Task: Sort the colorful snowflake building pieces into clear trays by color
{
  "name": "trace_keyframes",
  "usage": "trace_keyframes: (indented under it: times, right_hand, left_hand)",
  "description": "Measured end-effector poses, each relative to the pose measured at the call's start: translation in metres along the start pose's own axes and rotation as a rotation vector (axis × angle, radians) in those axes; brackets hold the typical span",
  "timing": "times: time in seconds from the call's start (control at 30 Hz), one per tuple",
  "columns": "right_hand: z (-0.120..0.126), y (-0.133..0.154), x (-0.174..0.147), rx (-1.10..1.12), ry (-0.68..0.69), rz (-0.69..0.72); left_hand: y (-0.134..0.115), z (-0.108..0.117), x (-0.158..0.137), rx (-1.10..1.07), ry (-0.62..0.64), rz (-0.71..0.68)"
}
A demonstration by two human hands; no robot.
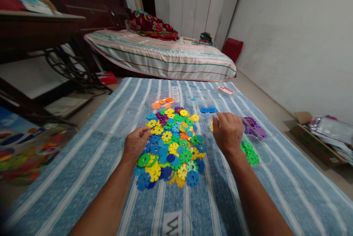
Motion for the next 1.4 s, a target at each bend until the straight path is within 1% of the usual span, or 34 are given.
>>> trace_keyframes:
  times: [0.07, 0.13, 0.2, 0.27, 0.4, 0.53, 0.6, 0.67, 0.77, 0.87, 0.97, 1.07, 1.17, 1.23, 1.3, 1.33, 1.4]
  right_hand:
    - [-0.009, 0.014, -0.014, 0.107, 0.127, 0.062]
    - [-0.022, 0.036, -0.037, 0.234, 0.275, 0.118]
    - [-0.032, 0.055, -0.06, 0.324, 0.388, 0.134]
    - [-0.039, 0.068, -0.079, 0.373, 0.477, 0.13]
    - [-0.05, 0.077, -0.097, 0.364, 0.604, 0.096]
    - [-0.053, 0.078, -0.098, 0.355, 0.65, 0.068]
    - [-0.054, 0.079, -0.098, 0.364, 0.65, 0.065]
    - [-0.053, 0.079, -0.097, 0.381, 0.622, 0.055]
    - [-0.045, 0.08, -0.095, 0.454, 0.521, 0.044]
    - [-0.033, 0.079, -0.091, 0.562, 0.403, 0.042]
    - [-0.018, 0.066, -0.085, 0.572, 0.313, 0.027]
    - [0.003, 0.032, -0.074, 0.429, 0.196, -0.012]
    - [0.029, -0.013, -0.066, 0.122, 0.06, -0.09]
    - [0.04, -0.032, -0.065, -0.056, 0.031, -0.125]
    - [0.04, -0.032, -0.068, -0.082, 0.052, -0.113]
    - [0.037, -0.025, -0.072, -0.039, 0.07, -0.09]
    - [0.025, -0.002, -0.081, 0.092, 0.124, -0.024]
  left_hand:
    - [0.0, 0.0, 0.0, 0.005, -0.003, 0.001]
    - [-0.001, 0.0, 0.0, 0.007, -0.006, -0.006]
    - [-0.001, 0.0, -0.001, 0.004, -0.006, -0.016]
    - [-0.001, 0.0, -0.001, 0.008, -0.006, -0.017]
    - [-0.001, 0.001, 0.0, 0.018, -0.017, -0.017]
    - [0.0, 0.001, 0.001, 0.014, -0.011, -0.017]
    - [0.001, 0.0, 0.002, 0.018, -0.007, -0.015]
    - [0.002, 0.0, 0.003, 0.02, -0.013, -0.012]
    - [0.001, 0.001, 0.002, 0.01, -0.011, -0.007]
    - [-0.001, 0.001, 0.001, 0.005, 0.005, 0.003]
    - [-0.002, 0.002, 0.0, 0.001, 0.009, 0.018]
    - [-0.002, 0.002, 0.0, -0.011, 0.003, 0.022]
    - [0.0, 0.001, 0.001, -0.017, -0.004, 0.022]
    - [0.001, 0.0, 0.001, -0.008, -0.001, 0.018]
    - [0.001, -0.001, 0.001, 0.003, 0.004, 0.008]
    - [0.001, -0.001, 0.001, 0.004, 0.005, 0.003]
    - [0.0, 0.0, 0.001, 0.002, 0.002, -0.003]
Point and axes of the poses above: each hand's wrist, its own x-axis towards the middle knuckle, its own z-axis out of the back of the hand, y = z × x, the point moved 9 cm from there along x, towards the middle knuckle, and after that the axes turned 2 degrees about x, right-handed, at the moved point
